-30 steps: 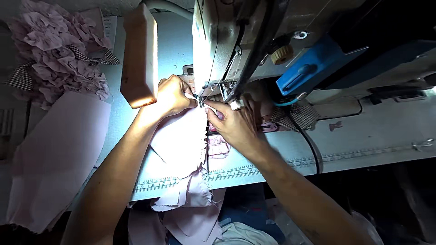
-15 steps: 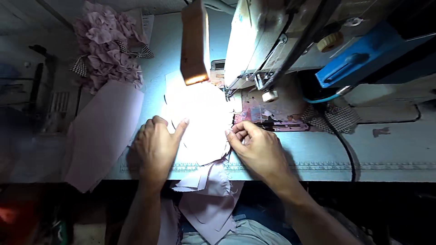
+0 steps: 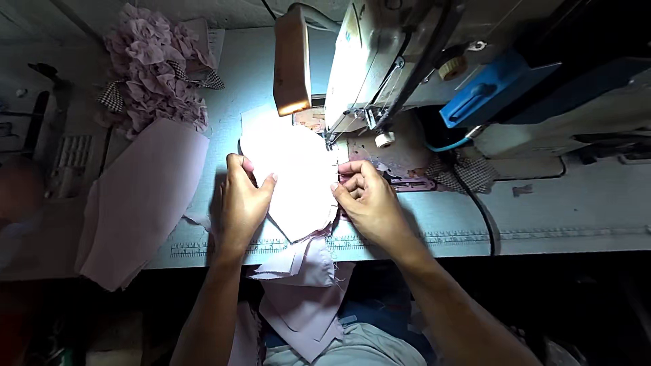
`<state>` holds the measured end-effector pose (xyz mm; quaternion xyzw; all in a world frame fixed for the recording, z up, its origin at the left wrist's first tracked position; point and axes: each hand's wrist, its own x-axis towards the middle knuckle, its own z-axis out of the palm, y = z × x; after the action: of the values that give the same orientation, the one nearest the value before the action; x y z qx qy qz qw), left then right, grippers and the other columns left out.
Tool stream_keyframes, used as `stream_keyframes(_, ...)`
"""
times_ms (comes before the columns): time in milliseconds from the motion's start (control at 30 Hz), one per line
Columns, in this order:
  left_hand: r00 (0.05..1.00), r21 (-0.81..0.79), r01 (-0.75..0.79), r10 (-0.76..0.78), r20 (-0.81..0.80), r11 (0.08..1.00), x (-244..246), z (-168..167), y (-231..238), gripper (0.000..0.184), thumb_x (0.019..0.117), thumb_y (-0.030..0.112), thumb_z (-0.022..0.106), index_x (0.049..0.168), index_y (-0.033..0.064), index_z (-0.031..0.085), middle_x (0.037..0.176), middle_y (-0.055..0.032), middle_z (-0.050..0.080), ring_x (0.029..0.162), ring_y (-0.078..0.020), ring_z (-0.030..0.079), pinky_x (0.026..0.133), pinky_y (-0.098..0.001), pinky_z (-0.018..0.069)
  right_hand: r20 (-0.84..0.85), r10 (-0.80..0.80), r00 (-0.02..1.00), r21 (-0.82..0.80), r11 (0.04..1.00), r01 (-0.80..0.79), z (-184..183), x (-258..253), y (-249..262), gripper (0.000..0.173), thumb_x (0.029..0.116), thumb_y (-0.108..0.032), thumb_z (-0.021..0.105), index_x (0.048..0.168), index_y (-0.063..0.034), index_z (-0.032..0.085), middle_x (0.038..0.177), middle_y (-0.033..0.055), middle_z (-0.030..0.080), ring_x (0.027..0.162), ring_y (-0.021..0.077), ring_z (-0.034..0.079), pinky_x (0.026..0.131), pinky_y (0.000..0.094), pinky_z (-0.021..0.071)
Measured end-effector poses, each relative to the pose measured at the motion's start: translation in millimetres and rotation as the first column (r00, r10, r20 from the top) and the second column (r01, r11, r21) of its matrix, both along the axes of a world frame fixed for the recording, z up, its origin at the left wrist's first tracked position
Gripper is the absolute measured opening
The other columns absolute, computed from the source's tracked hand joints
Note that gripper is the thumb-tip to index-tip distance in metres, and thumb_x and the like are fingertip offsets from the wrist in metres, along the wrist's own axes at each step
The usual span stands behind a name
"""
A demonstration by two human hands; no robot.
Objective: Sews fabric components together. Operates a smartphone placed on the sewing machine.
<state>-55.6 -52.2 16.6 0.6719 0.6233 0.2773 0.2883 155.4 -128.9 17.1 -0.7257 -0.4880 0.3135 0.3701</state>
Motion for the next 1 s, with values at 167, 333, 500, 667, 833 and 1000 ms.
stream_keyframes(167, 0.998, -0.038, 0.038, -0.036, 0.050, 0.999, -1.0, 2.7, 3.7, 0.042, 0.0889, 0.015, 0.080, 0.112, 0.0103, 0.045, 0.079, -0.0105, 0.059, 0.058, -0.0211, 0.059, 0.051, -0.0376, 0.0501, 0.131, 0.035, 0.991, 0.080, 0.996, -0.046, -4.4, 14.7, -13.9, 0.030, 0.0969, -0.015, 0.061, 0.126, -0.0198, 0.069, 0.073, -0.0036, 0.062, 0.057, 0.0062, 0.055, 0.053, 0.0271, 0.0484)
stream_keyframes(333, 0.997, -0.026, 0.036, -0.034, 0.070, 0.999, -7.0, 7.1, 6.3, 0.039, 0.0912, 0.019, 0.078, 0.111, 0.0124, 0.045, 0.073, -0.0063, 0.058, 0.053, -0.0161, 0.056, 0.048, -0.0320, 0.0466, 0.372, 0.074, 0.925, 0.072, 0.992, -0.108, -5.1, 1.0, -17.6, 0.031, 0.0979, -0.012, 0.057, 0.125, -0.0088, 0.072, 0.096, 0.0069, 0.072, 0.069, 0.0152, 0.062, 0.064, 0.0372, 0.0537)
stream_keyframes(500, 0.960, 0.135, 0.038, 0.002, -0.280, 0.990, 1.7, 10.6, 9.4, 0.039, 0.0919, 0.026, 0.076, 0.113, 0.0079, 0.048, 0.071, -0.0120, 0.054, 0.055, -0.0299, 0.053, 0.046, -0.0463, 0.0412, 0.485, 0.084, 0.870, 0.038, 0.992, -0.117, -4.3, -15.0, -16.9, 0.033, 0.0982, -0.014, 0.057, 0.127, -0.0065, 0.073, 0.089, 0.0089, 0.068, 0.073, 0.0216, 0.065, 0.067, 0.0389, 0.0553)
stream_keyframes(667, 0.767, 0.422, 0.630, -0.440, -0.467, 0.652, 37.5, 11.3, 16.8, 0.024, 0.0996, 0.013, 0.056, 0.115, 0.0040, 0.071, 0.114, -0.0149, 0.070, 0.102, -0.0300, 0.068, 0.083, -0.0442, 0.0555, 0.524, 0.062, 0.850, 0.099, 0.986, -0.133, -8.3, -14.3, -17.9, 0.024, 0.0971, -0.015, 0.058, 0.108, -0.0061, 0.077, 0.080, 0.0066, 0.063, 0.066, 0.0176, 0.061, 0.061, 0.0311, 0.0533)
stream_keyframes(833, 0.455, 0.337, 0.872, -0.840, -0.296, 0.354, 29.3, -23.4, 50.2, 0.026, 0.1019, 0.021, 0.058, 0.117, 0.0114, 0.076, 0.128, -0.0030, 0.071, 0.130, -0.0218, 0.060, 0.114, -0.0406, 0.0444, 0.605, 0.056, 0.795, 0.126, 0.978, -0.165, -14.4, -11.9, -23.0, 0.026, 0.0968, -0.017, 0.059, 0.111, -0.0115, 0.080, 0.087, 0.0075, 0.068, 0.080, 0.0205, 0.067, 0.069, 0.0304, 0.0566)
stream_keyframes(1000, 0.455, 0.322, 0.879, -0.822, -0.343, 0.352, 26.0, -24.5, 51.1, 0.028, 0.1020, 0.022, 0.057, 0.121, 0.0144, 0.076, 0.134, -0.0004, 0.069, 0.134, -0.0208, 0.058, 0.117, -0.0449, 0.0415, 0.762, 0.111, 0.638, 0.096, 0.955, -0.280, -21.9, -6.9, -26.3, 0.028, 0.1033, -0.021, 0.051, 0.114, -0.0158, 0.076, 0.137, 0.0009, 0.067, 0.126, 0.0298, 0.059, 0.093, 0.0459, 0.0487)
